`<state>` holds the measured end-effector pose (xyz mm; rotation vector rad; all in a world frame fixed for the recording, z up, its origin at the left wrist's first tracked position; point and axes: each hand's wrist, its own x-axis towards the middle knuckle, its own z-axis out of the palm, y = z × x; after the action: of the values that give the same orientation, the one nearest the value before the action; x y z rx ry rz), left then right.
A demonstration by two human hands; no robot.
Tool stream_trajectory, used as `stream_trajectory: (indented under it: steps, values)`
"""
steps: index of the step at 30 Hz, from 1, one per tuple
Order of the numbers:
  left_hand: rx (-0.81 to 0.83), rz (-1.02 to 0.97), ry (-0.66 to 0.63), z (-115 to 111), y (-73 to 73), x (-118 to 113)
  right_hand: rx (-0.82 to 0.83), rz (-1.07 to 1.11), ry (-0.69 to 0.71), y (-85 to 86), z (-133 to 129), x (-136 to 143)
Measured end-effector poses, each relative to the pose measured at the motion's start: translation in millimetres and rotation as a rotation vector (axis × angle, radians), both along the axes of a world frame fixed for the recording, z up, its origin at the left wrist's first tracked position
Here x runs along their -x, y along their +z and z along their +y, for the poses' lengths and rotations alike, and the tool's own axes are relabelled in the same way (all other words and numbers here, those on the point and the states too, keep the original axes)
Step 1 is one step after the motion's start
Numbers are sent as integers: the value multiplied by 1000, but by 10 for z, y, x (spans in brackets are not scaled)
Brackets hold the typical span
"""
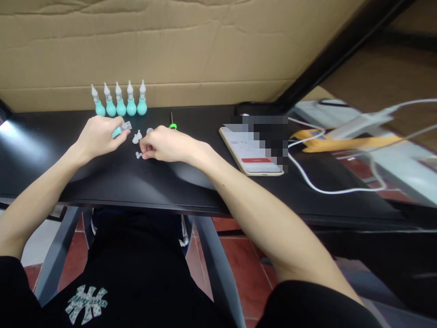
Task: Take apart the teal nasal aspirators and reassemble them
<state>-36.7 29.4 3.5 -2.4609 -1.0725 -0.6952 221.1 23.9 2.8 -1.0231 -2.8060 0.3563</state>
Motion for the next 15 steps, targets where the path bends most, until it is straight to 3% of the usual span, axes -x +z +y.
stream_trajectory:
  steps: [15]
  values:
    - [-1,-42,-38,7,4,-6,-33,59,33,-6,-9,24]
